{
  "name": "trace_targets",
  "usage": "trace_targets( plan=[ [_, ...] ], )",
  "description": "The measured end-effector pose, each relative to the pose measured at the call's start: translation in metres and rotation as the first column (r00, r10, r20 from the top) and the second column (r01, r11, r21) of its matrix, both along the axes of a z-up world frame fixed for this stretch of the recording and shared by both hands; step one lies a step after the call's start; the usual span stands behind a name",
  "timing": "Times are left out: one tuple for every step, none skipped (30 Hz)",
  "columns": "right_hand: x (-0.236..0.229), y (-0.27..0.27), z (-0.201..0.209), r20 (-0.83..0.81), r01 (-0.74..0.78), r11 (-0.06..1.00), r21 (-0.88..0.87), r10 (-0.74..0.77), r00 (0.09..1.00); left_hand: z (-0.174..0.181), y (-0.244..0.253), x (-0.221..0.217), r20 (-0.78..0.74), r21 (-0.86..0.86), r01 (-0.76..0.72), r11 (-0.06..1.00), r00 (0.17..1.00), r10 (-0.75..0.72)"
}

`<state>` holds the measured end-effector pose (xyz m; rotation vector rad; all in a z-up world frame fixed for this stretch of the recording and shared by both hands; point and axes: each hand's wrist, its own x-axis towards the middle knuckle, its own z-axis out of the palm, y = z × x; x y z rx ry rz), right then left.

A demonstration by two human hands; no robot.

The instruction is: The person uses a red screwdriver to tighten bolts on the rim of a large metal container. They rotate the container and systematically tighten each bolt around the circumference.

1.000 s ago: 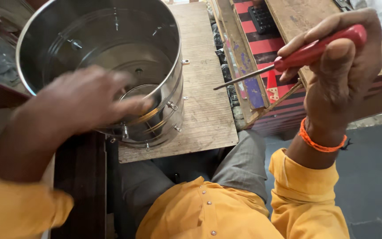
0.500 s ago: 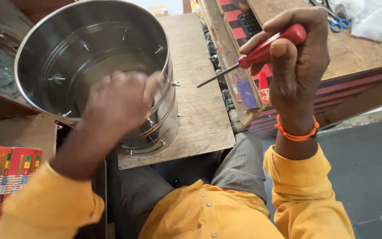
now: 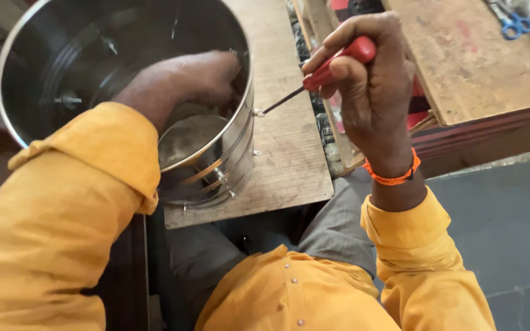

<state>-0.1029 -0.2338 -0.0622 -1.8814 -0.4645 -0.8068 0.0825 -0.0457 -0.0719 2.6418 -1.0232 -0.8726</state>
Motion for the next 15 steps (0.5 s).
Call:
trace_targets(
  plan=[
    [0.0, 0.002, -0.002, -0.007, -0.004, 1.0, -0.001, 0.004, 1.0, -0.003, 0.001, 0.0, 0.01, -0.025, 0.006, 1.0, 1.0, -0.006],
    [0.004, 0.003, -0.002, 0.005, -0.006, 1.0, -0.004, 0.006, 1.0, -0.001, 0.001, 0.001, 0.005, -0.007, 0.015, 1.0, 1.0, -0.015],
    [0.006, 0.006, -0.002, 0.026, -0.003, 1.0, -0.02, 0.004, 1.0, 0.003, 0.0, 0.003, 0.004, 0.012, 0.027, 1.0, 1.0, -0.027],
    [0.007, 0.007, -0.003, 0.028, -0.005, 0.999, -0.034, 0.006, 1.0, 0.003, -0.001, 0.001, 0.0, 0.022, 0.037, 0.999, 0.999, -0.037],
    [0.009, 0.007, -0.003, 0.03, -0.008, 0.999, -0.048, 0.009, 1.0, 0.004, 0.0, -0.001, 0.002, 0.019, 0.034, 0.999, 0.999, -0.034],
    [0.009, 0.006, -0.004, 0.013, -0.016, 0.998, -0.06, 0.017, 1.0, 0.004, 0.0, -0.005, 0.005, 0.024, 0.035, 0.999, 0.999, -0.035],
    [0.01, 0.006, -0.004, 0.004, -0.01, 0.996, -0.084, 0.01, 1.0, 0.006, 0.0, -0.007, 0.005, 0.027, 0.037, 0.999, 0.999, -0.037],
    [0.013, 0.006, -0.003, -0.001, -0.006, 0.994, -0.112, 0.006, 1.0, 0.008, 0.0, -0.008, 0.007, 0.029, 0.039, 0.999, 0.999, -0.039],
    [0.015, 0.007, -0.002, 0.004, 0.011, 0.988, -0.153, -0.011, 1.0, 0.01, 0.0, -0.009, 0.008, 0.031, 0.039, 0.999, 0.999, -0.04],
    [0.019, 0.007, 0.001, 0.011, 0.024, 0.982, -0.186, -0.022, 1.0, 0.012, 0.0, -0.011, 0.006, 0.03, 0.038, 0.999, 0.999, -0.038],
    [0.024, 0.008, 0.003, 0.02, 0.037, 0.975, -0.218, -0.034, 0.999, 0.014, 0.0, -0.013, 0.003, 0.032, 0.041, 0.999, 0.999, -0.041],
    [0.031, 0.007, 0.007, 0.03, 0.05, 0.969, -0.242, -0.044, 0.999, 0.017, -0.002, -0.012, -0.002, 0.037, 0.04, 0.999, 0.999, -0.04],
    [0.04, 0.006, 0.01, 0.04, 0.062, 0.962, -0.266, -0.054, 0.998, 0.019, -0.003, -0.014, -0.003, 0.039, 0.046, 0.998, 0.999, -0.046],
    [0.054, 0.006, 0.012, 0.039, 0.038, 0.966, -0.255, -0.029, 0.999, 0.021, -0.004, -0.013, -0.002, 0.05, 0.049, 0.998, 0.999, -0.049],
    [0.071, 0.008, 0.015, 0.038, 0.013, 0.97, -0.244, -0.004, 0.999, 0.022, -0.004, -0.015, -0.006, 0.054, 0.05, 0.997, 0.999, -0.05]
  ],
)
